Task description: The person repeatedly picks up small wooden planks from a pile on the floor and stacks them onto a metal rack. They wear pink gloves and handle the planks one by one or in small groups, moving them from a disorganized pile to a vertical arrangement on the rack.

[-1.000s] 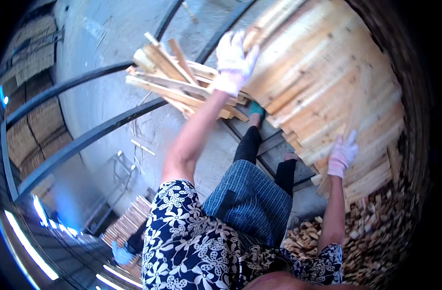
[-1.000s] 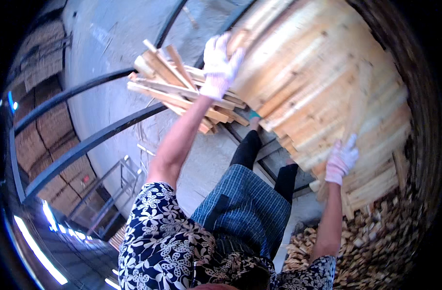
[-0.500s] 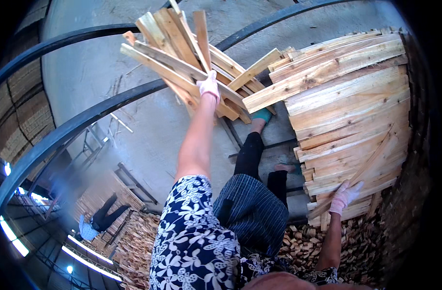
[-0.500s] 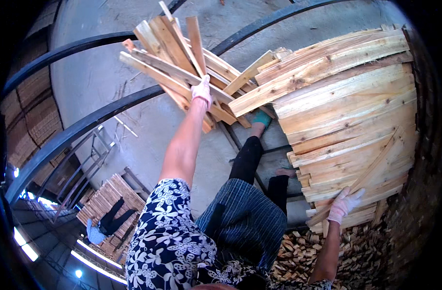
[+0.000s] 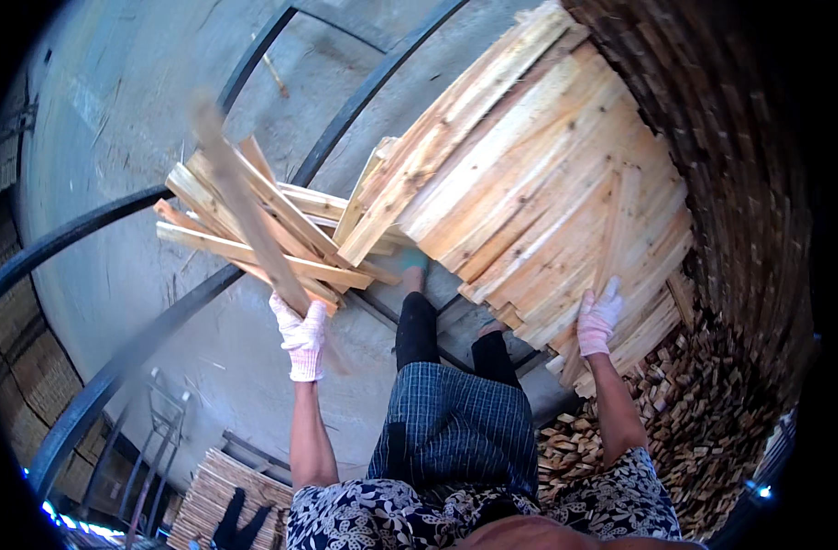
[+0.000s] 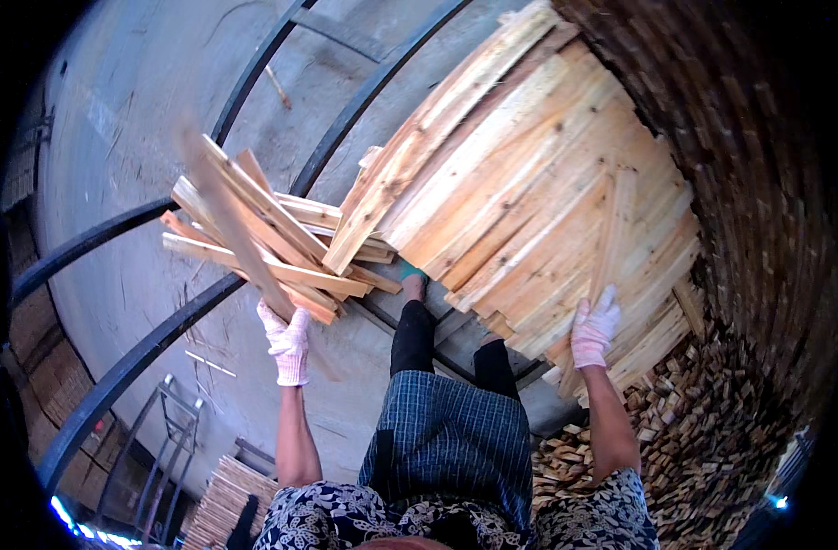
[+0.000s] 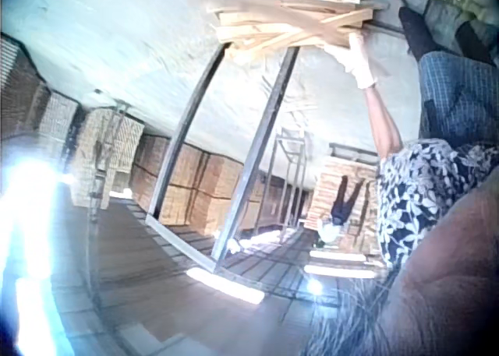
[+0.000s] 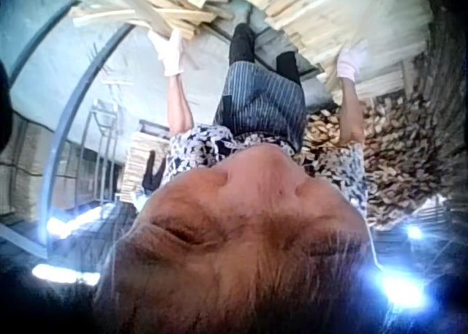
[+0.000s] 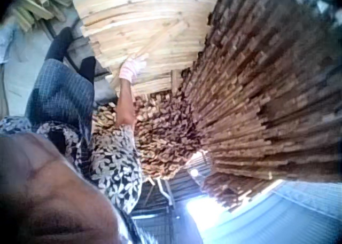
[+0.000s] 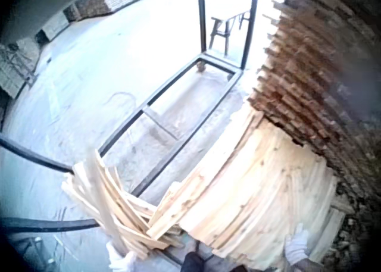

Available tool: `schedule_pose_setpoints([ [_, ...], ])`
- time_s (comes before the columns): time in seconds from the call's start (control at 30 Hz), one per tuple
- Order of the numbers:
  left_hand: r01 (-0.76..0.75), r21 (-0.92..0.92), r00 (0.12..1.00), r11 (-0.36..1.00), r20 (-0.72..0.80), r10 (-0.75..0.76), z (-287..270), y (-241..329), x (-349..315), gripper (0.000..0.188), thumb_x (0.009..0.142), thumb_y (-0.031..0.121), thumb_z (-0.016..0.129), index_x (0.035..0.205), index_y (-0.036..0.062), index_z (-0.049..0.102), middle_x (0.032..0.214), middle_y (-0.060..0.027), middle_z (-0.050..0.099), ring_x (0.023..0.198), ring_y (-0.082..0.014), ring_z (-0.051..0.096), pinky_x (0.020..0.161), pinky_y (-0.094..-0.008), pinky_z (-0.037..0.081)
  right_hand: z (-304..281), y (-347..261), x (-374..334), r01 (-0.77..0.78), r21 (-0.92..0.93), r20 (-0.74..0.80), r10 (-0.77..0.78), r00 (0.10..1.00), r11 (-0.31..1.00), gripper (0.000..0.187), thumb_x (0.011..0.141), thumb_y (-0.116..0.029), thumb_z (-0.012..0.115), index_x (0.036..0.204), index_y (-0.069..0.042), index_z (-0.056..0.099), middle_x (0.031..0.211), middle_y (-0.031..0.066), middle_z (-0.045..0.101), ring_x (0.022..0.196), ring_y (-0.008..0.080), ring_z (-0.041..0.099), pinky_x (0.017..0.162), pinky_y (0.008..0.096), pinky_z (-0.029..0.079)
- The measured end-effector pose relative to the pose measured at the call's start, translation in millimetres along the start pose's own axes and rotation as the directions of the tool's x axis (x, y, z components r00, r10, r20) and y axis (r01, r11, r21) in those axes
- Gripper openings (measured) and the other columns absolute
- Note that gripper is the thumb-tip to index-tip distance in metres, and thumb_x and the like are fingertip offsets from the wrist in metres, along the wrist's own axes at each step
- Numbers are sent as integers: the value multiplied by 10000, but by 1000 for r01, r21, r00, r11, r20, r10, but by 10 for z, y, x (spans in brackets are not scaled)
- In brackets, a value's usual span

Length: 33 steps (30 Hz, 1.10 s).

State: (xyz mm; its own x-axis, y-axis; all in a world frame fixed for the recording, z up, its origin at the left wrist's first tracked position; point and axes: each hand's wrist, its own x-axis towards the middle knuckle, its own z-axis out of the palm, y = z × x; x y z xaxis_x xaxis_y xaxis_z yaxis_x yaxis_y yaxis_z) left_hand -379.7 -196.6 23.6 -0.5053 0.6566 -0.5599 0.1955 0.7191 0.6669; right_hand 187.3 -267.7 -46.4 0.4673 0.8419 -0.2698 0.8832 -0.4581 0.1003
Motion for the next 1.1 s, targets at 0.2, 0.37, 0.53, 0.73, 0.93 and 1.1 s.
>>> schedule_pose_setpoints([
  [0.2, -726, 359, 687, 586, 408, 601, 1181, 1805, 189, 720, 792, 202, 781, 1440, 64, 500, 1041, -171, 607, 940, -342, 634, 844, -437, 527, 27, 2, 22, 34, -23, -41, -35, 999, 999, 767, 922, -357, 629, 1558, -86, 297, 1137, 247, 514, 1074, 427, 512, 954, 541, 442],
  [0.37, -683, 709, 559, 173, 356, 749, 2480, 1763, 685, 570, 824, 347, 750, 1263, 63, 522, 1165, -200, 573, 1101, -397, 564, 921, -506, 460, -16, -138, 61, 41, -8, -33, -41, 999, 999, 780, 885, -370, 682, 1549, -152, 335, 1179, 235, 522, 1039, 418, 532, 901, 552, 467],
  [0.53, -652, 733, 581, 191, 321, 748, 2623, 1713, 696, 599, 808, 364, 757, 1259, 50, 518, 1232, -209, 559, 1141, -398, 561, 956, -512, 457, 34, -73, 34, 64, 3, -140, -63, 988, 998, 777, 854, -387, 727, 1522, -195, 380, 1171, 222, 533, 980, 406, 551, 838, 553, 490],
  [0.73, -583, 748, 720, 317, 294, 629, 2343, 1669, 550, 571, 857, 356, 727, 1266, 22, 511, 1211, -235, 558, 1137, -420, 559, 951, -525, 470, -15, -57, 4, 81, 13, -154, -78, 985, 997, 797, 843, -379, 745, 1524, -192, 376, 1176, 218, 533, 978, 400, 546, 838, 549, 489],
  [0.93, -503, 819, 848, 277, 404, 343, 2468, 1967, 649, 841, 845, 403, 739, 1500, 52, 344, 1298, -239, 507, 1177, -429, 538, 978, -537, 468, -38, -48, -32, 55, 21, -84, -53, 995, 998, 792, 856, -361, 734, 1536, -182, 370, 1154, 208, 522, 1000, 407, 536, 858, 546, 483],
  [1.1, -504, 786, 853, 358, 388, 348, 2794, 2299, 719, 930, 800, 458, 789, 1520, 82, 334, 1359, -239, 488, 1268, -447, 483, 1049, -515, 438, -314, 91, 89, 143, 252, -52, -134, 990, 957, 786, 879, -326, 719, 1556, -160, 354, 1142, 220, 506, 997, 415, 527, 878, 519, 482],
])
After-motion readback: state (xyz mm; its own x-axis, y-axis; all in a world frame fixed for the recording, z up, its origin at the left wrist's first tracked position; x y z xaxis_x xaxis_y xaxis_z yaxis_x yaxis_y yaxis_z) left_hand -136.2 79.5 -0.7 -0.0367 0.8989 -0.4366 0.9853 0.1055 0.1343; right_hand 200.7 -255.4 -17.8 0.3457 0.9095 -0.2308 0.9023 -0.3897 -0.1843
